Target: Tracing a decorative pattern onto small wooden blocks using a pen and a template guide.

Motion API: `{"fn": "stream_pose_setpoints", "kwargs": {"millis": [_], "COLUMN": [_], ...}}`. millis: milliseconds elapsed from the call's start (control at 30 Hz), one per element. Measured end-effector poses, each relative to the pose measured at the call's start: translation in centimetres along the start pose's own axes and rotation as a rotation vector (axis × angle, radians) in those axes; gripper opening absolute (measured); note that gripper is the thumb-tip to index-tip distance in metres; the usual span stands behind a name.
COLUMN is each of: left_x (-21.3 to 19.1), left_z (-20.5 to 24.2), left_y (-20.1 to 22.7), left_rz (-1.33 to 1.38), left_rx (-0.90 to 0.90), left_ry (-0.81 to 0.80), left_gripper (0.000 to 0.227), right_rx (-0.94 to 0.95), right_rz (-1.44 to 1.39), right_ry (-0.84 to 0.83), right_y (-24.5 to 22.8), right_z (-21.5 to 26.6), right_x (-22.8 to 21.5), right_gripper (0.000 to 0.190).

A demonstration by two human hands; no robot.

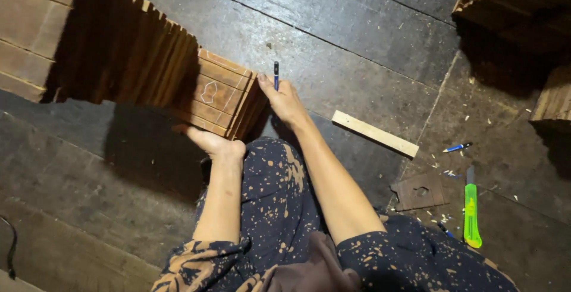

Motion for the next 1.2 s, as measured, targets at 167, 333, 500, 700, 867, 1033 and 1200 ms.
{"fn": "stream_pose_setpoints", "kwargs": {"millis": [167,333,500,700,867,1033,1200], "left_x": [-0.1,3.1,1.7,-1.9,-2.8,-2.5,-2.3], "left_z": [-1.5,3.2,10.2,15.4,16.1,11.3,11.1], "left_y": [-0.8,0.3,1.2,-4.1,-13.2,-16.8,-17.6], "left_rz": [-0.045,-0.041,-0.245,-0.787,-1.166,-1.37,-1.394], "left_rx": [-0.014,-0.054,-0.065,0.49,0.338,0.267,0.158], "left_ry": [-0.016,-0.079,-0.268,-0.852,-1.168,-1.126,-1.048], "left_gripper": [0.078,0.078,0.107,0.065,0.076,0.063,0.051], "right_rx": [-0.055,-0.052,-0.498,-0.372,-0.237,0.385,0.738], "right_rz": [0.096,0.168,0.079,0.336,0.829,0.872,0.694], "right_ry": [-0.016,0.015,0.359,1.015,1.513,1.554,1.107], "right_y": [-5.5,-7.4,-8.4,-3.2,4.5,1.7,2.4], "right_z": [2.8,4.4,10.1,20.4,28.2,33.6,33.6], "right_x": [-1.0,-1.9,-5.7,-23.1,-45.8,-59.3,-61.4], "right_gripper": [0.056,0.062,0.03,0.03,0.052,0.103,0.1]}}
Point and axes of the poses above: each hand's wrist, its own z-axis away from the middle knuckle, its own x-axis out of the palm, y = z × x, the point moved 7 cm from there along -z, towards the middle knuckle, and after that the axes turned 7 degrees about z, right-handed, at the moved point
